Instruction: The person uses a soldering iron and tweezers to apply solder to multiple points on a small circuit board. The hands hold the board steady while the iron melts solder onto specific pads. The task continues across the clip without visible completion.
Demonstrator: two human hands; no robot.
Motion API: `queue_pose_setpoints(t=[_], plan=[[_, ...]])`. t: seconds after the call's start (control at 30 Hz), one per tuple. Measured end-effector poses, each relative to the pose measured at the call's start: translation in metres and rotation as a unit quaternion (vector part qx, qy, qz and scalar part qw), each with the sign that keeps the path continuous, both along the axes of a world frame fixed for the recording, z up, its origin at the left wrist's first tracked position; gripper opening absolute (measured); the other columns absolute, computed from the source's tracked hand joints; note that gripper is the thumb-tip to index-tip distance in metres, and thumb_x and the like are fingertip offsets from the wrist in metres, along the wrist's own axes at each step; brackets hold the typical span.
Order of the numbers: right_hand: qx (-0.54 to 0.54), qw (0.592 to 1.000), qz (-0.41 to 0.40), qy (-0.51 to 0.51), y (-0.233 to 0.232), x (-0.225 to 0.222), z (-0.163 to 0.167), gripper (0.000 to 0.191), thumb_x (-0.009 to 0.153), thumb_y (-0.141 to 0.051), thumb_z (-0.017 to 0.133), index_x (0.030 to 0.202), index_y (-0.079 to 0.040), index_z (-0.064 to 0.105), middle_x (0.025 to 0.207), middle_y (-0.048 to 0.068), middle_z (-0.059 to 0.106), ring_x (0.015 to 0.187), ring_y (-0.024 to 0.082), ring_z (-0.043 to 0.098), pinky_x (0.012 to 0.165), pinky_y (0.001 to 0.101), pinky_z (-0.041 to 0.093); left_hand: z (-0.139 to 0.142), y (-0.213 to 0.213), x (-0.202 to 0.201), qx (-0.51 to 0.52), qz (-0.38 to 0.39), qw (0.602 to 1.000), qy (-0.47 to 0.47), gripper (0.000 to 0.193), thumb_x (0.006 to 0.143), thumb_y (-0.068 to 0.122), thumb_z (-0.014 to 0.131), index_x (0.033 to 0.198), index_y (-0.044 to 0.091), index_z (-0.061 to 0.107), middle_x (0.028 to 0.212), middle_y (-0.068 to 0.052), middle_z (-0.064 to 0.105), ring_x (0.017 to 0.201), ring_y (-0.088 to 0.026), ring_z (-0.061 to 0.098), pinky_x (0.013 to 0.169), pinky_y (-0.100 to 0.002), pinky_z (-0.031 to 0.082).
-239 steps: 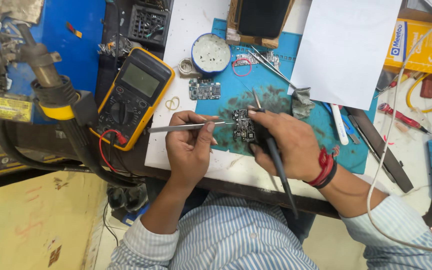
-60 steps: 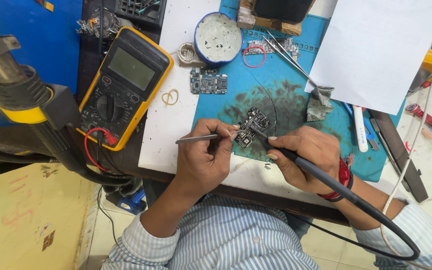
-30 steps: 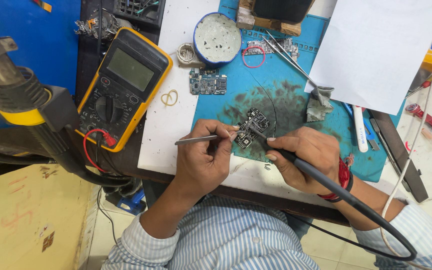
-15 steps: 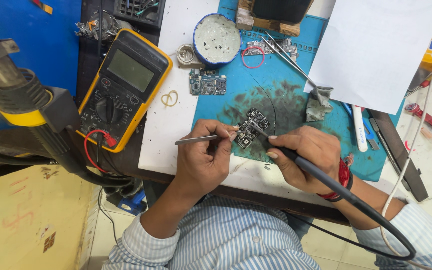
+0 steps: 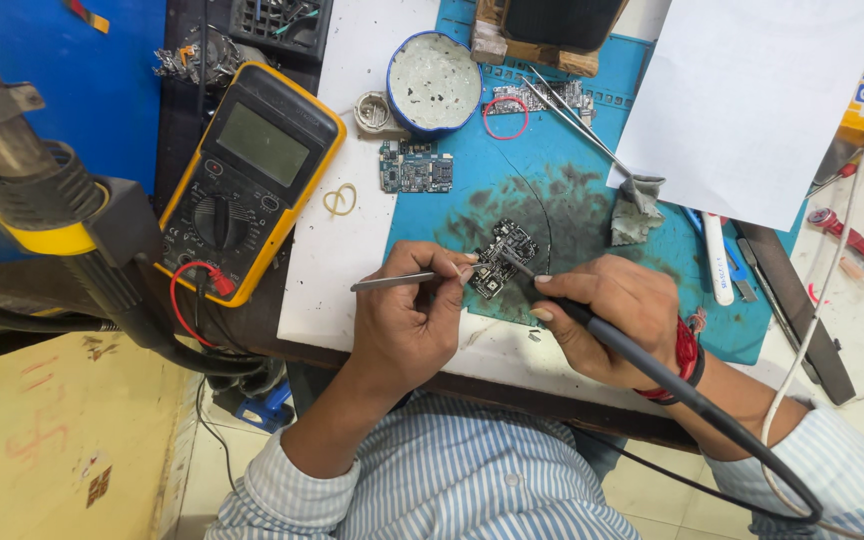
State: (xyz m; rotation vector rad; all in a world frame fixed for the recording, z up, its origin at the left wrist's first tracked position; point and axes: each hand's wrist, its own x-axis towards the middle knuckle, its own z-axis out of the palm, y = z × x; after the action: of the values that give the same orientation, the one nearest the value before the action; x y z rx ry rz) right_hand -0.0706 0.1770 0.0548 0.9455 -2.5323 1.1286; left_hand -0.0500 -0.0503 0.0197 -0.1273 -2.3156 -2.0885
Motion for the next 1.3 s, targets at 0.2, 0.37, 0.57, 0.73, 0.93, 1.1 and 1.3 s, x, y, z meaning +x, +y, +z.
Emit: queue_pose_setpoints(t=[0.2,0.37,0.57,0.73,0.93,1.1,1.3], plan=[[-0.002,1.000,-0.003,-0.007,0.0009,0.0002,0.0005,0.022,0.086,-0.012,0.083,0.099,-0.001,0.070,0.081,0.010,0.071,0.067,0.023,0.068,0.058,0.0320,0.050,-0.0003,0.0008,0.0005,0.011,-0.001,1.000,-0.002,0.012,0.102,0.002,0.066,0.103,0.003,0.055,0.103,-0.011,0.076,0.065,0.001,0.055,0.053,-0.017,0.045],[0.001,1.000,-0.002,-0.001,0.0005,0.0010,-0.0009,0.022,0.085,-0.013,0.084,0.098,-0.001,0.070,0.080,0.010,0.071,0.067,0.023,0.068,0.058,0.0323,0.049,-0.0013,0.0005,0.0003,0.001,0.002,1.000,0.000,0.012,0.101,0.002,0.067,0.102,0.003,0.055,0.102,-0.011,0.077,0.064,0.001,0.055,0.052,-0.017,0.044],[-0.007,1.000,-0.003,-0.007,0.0010,0.0006,-0.0007,0.022,0.087,-0.012,0.083,0.100,-0.001,0.069,0.082,0.011,0.071,0.067,0.023,0.068,0.059,0.0318,0.050,-0.0012,0.0007,0.0005,0.001,0.002,1.000,0.002,0.012,0.101,0.002,0.067,0.102,0.003,0.055,0.102,-0.011,0.077,0.064,0.001,0.055,0.053,-0.017,0.045],[0.005,1.000,0.009,-0.006,0.0011,0.0005,0.0001,0.022,0.084,-0.012,0.084,0.098,-0.001,0.070,0.077,0.010,0.069,0.064,0.023,0.067,0.056,0.0324,0.049,-0.0008,0.0005,0.0001,-0.001,0.000,1.000,0.003,0.012,0.101,0.002,0.067,0.102,0.003,0.055,0.101,-0.012,0.077,0.064,0.001,0.057,0.053,-0.017,0.045],[-0.008,1.000,-0.010,-0.010,0.0003,0.0012,-0.0003,0.022,0.086,-0.012,0.083,0.100,-0.001,0.070,0.081,0.010,0.071,0.066,0.022,0.067,0.057,0.0321,0.049,-0.0002,0.0004,0.0005,0.004,-0.001,1.000,0.001,0.012,0.101,0.002,0.067,0.102,0.003,0.055,0.102,-0.012,0.077,0.065,0.001,0.056,0.053,-0.017,0.045],[-0.001,1.000,0.002,-0.003,0.0006,0.0011,-0.0005,0.021,0.086,-0.012,0.083,0.099,-0.002,0.070,0.081,0.010,0.070,0.066,0.023,0.067,0.057,0.0323,0.049,-0.0002,0.0007,0.0009,0.007,0.000,1.000,-0.006,0.012,0.101,0.002,0.067,0.102,0.003,0.055,0.102,-0.011,0.077,0.065,0.001,0.055,0.053,-0.017,0.045],[-0.001,1.000,-0.004,-0.009,0.0001,0.0013,0.0009,0.021,0.086,-0.012,0.083,0.099,-0.001,0.070,0.080,0.010,0.070,0.065,0.022,0.066,0.057,0.0319,0.049,-0.0001,0.0007,0.0008,0.010,-0.002,1.000,-0.005,0.012,0.101,0.002,0.067,0.103,0.003,0.055,0.103,-0.011,0.077,0.065,0.001,0.057,0.053,-0.017,0.045]])
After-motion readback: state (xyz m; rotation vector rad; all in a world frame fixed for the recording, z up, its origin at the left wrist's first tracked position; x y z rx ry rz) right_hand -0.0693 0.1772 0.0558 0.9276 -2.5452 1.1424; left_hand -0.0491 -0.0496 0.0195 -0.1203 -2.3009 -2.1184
